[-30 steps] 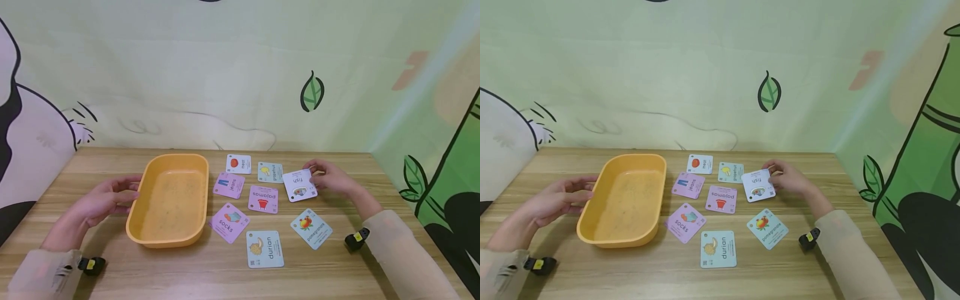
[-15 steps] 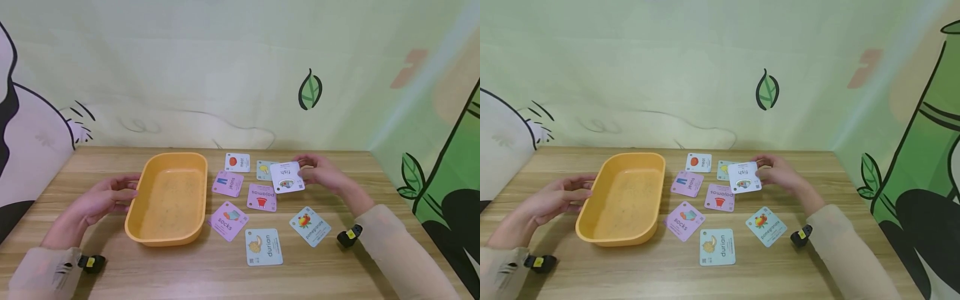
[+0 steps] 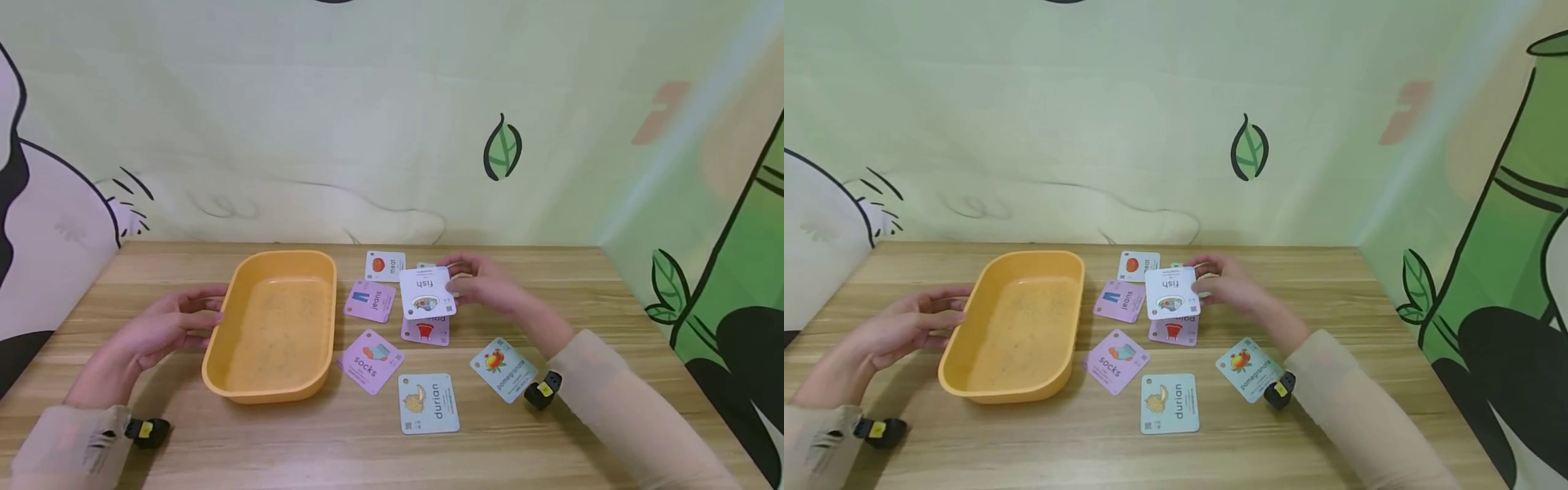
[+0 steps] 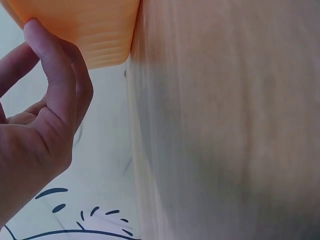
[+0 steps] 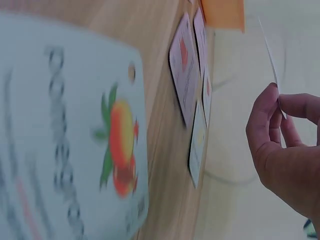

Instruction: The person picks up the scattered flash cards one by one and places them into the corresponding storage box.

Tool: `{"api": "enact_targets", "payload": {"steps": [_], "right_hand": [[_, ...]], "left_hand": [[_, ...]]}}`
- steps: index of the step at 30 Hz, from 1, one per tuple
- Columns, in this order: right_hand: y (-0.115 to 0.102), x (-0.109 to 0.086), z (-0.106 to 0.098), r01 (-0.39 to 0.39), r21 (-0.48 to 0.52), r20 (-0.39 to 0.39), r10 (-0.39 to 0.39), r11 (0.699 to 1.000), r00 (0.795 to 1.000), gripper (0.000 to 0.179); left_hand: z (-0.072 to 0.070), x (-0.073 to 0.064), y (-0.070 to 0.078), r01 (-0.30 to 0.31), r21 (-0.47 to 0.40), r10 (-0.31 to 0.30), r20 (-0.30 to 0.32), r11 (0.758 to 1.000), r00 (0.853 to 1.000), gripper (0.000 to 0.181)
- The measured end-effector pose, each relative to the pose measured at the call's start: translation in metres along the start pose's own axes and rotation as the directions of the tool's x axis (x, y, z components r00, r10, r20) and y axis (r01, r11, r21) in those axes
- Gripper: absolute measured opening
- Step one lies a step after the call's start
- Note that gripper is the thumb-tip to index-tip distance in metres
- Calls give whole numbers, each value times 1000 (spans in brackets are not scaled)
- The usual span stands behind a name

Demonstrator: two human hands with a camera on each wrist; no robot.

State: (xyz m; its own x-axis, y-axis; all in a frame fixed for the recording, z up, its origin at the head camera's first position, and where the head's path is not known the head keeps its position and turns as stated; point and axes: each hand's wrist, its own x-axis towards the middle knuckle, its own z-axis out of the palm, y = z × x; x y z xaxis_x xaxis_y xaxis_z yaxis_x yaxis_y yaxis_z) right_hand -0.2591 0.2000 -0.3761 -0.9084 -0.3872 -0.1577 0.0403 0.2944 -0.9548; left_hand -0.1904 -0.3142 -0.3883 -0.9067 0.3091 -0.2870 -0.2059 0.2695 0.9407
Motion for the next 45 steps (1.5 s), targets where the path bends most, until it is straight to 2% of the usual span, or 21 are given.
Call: {"api": "enact_targets", "payload": {"steps": [14,20,30,38,45], "right_hand": [[-14,10,54,17,99,27,-20,995,999,44],[-17,12,73,27,147,64,-37,989,997,43],[-27,17,99,20,162,118,-40,987,992,42],[-37,23,122,-13,191,132,-13,981,991,43],[-42,31,139,3,201,148,-33,980,988,43]], "left_hand": [[1,0,-1,-2,-12,1,-5,1000,1000,71],[2,0,-2,0,-23,0,-10,1000,1000,71],[1,1,-1,-3,-23,3,1,1000,1000,71],[1,1,0,-1,-27,1,0,1000,1000,70],[0,0,-2,-12,-19,12,0,1000,1000,69]]}}
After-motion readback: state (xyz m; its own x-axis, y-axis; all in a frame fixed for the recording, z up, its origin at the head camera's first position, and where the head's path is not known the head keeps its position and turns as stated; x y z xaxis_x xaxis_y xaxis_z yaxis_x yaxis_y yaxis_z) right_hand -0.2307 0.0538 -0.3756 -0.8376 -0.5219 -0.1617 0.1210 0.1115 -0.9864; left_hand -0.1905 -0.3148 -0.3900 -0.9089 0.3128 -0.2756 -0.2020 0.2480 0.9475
